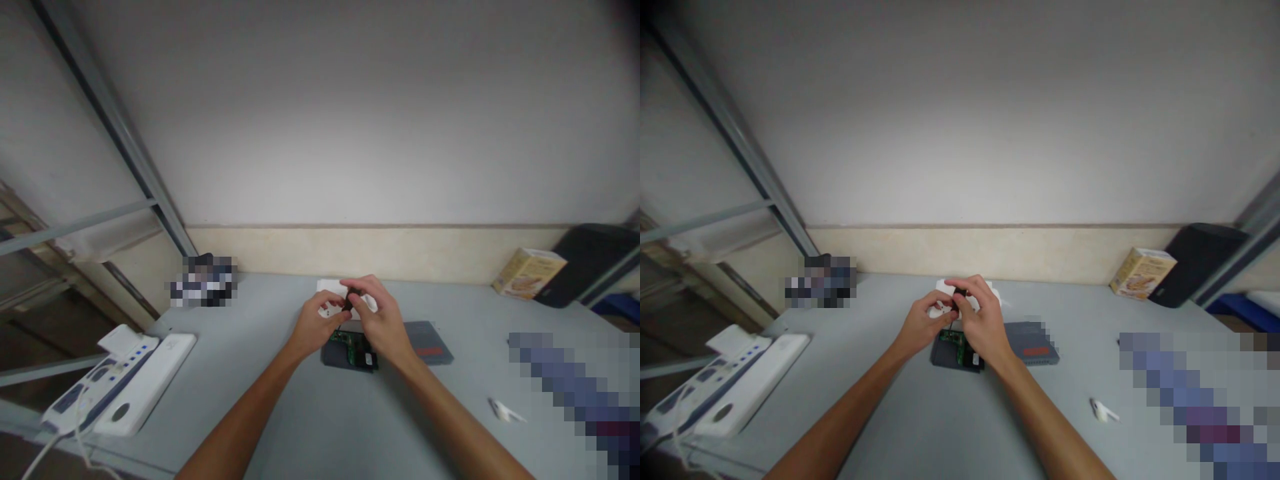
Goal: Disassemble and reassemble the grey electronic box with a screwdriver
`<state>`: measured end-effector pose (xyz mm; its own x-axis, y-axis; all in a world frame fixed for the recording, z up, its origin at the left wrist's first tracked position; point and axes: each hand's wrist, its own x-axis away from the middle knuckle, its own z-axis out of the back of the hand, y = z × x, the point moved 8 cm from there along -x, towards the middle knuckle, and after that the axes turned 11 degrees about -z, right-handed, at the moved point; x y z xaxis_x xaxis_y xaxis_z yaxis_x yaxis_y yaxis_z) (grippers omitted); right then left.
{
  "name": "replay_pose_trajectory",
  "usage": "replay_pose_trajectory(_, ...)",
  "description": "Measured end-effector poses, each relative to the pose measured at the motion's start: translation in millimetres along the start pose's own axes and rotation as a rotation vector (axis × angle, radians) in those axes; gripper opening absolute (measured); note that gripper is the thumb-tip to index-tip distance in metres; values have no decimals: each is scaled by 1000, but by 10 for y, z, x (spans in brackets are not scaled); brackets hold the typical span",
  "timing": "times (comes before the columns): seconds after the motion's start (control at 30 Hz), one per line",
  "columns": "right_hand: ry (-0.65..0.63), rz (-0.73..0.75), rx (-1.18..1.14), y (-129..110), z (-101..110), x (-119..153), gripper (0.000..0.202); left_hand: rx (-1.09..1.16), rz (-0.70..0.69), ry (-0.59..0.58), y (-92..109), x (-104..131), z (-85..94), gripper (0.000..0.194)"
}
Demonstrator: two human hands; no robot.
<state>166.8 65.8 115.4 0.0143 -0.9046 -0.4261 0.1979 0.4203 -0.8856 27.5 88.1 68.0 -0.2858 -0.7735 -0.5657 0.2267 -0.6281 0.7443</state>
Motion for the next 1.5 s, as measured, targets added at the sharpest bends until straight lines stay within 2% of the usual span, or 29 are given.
replay_pose_trajectory(0.07,-65,-33,-46,28,-38,4,29,45,-38,-33,35,-4,-23,20)
replay_pose_trajectory(0.13,-98,-46,-71,31,-56,15,28,78,-79,-70,72,-6,-48,24)
replay_pose_trajectory(0.2,-71,-22,-50,-2,-38,23,21,64,-81,-64,80,-7,-43,22)
replay_pose_trajectory(0.3,5,13,6,-49,11,22,11,-14,-27,6,51,-2,14,15)
replay_pose_trajectory(0.37,-10,-11,11,-35,6,11,17,-39,-1,19,27,4,34,18)
replay_pose_trajectory(0.43,-57,-52,-4,0,-15,1,26,-16,-5,-27,-4,12,13,22)
replay_pose_trajectory(0.53,-67,-78,-16,35,-11,-9,23,-31,-23,-105,-106,44,-24,29)
replay_pose_trajectory(0.67,48,-50,23,64,64,-20,14,-150,71,-118,-356,142,-59,29)
replay_pose_trajectory(0.77,30,-99,-31,160,61,-34,25,-186,79,-176,-424,204,-162,33)
replay_pose_trajectory(0.83,-3,-144,-83,222,46,-39,29,-205,79,-187,-431,223,-192,33)
replay_pose_trajectory(0.9,-21,-160,-107,240,35,-36,24,-205,80,-193,-425,228,-203,34)
replay_pose_trajectory(1.07,48,-141,-81,202,92,-39,14,-190,73,-194,-388,222,-196,35)
replay_pose_trajectory(1.27,-102,-183,-179,277,42,-69,24,-186,93,-177,-383,229,-186,36)
replay_pose_trajectory(1.4,-4,-111,-71,216,124,-71,15,-175,83,-179,-361,227,-192,37)
replay_pose_trajectory(1.5,-37,-121,-58,208,107,-64,20,-191,92,-184,-351,231,-188,37)
